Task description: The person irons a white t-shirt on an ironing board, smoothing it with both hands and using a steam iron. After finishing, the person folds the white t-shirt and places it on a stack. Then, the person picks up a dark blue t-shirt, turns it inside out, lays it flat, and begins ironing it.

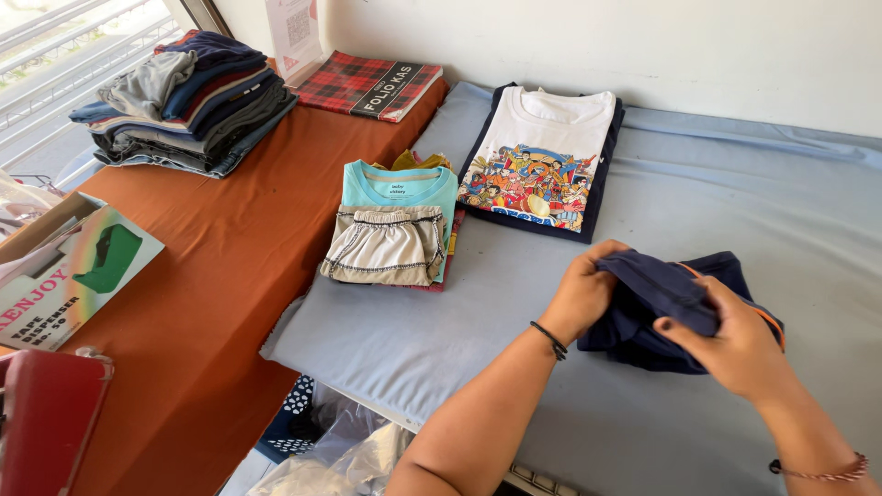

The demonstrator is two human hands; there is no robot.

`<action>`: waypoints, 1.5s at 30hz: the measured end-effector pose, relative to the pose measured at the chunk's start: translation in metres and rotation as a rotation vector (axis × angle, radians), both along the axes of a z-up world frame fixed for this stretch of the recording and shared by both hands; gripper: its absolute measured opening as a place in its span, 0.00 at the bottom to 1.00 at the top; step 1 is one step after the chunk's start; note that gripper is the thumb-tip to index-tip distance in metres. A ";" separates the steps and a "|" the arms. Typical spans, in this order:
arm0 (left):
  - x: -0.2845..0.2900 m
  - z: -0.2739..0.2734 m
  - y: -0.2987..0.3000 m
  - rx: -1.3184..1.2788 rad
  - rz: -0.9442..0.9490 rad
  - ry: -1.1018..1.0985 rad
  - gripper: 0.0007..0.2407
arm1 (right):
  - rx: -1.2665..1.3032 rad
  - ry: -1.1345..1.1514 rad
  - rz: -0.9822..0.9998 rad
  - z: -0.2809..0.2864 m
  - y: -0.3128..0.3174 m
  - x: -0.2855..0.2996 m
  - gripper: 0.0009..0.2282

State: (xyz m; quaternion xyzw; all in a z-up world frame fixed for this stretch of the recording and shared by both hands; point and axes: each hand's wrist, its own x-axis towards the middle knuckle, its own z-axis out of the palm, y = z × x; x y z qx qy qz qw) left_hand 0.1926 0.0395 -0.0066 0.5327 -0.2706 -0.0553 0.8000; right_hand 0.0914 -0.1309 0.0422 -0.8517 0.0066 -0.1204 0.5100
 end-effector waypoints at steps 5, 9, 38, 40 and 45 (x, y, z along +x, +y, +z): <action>-0.016 0.008 -0.006 -0.063 -0.177 0.305 0.06 | -0.529 -0.024 -0.285 0.000 -0.021 0.009 0.15; -0.030 0.034 0.014 0.647 0.070 -0.317 0.13 | 0.294 -0.235 -0.151 -0.024 -0.061 0.021 0.05; 0.004 -0.002 -0.004 -0.178 -0.176 0.300 0.07 | 0.186 0.174 -0.162 -0.009 -0.019 0.016 0.14; -0.001 -0.001 0.003 0.172 -0.137 0.099 0.06 | 0.788 0.126 -0.092 -0.023 -0.034 0.022 0.14; 0.000 -0.001 0.001 0.122 -0.261 0.088 0.07 | 1.016 0.097 -0.063 -0.048 -0.055 0.028 0.13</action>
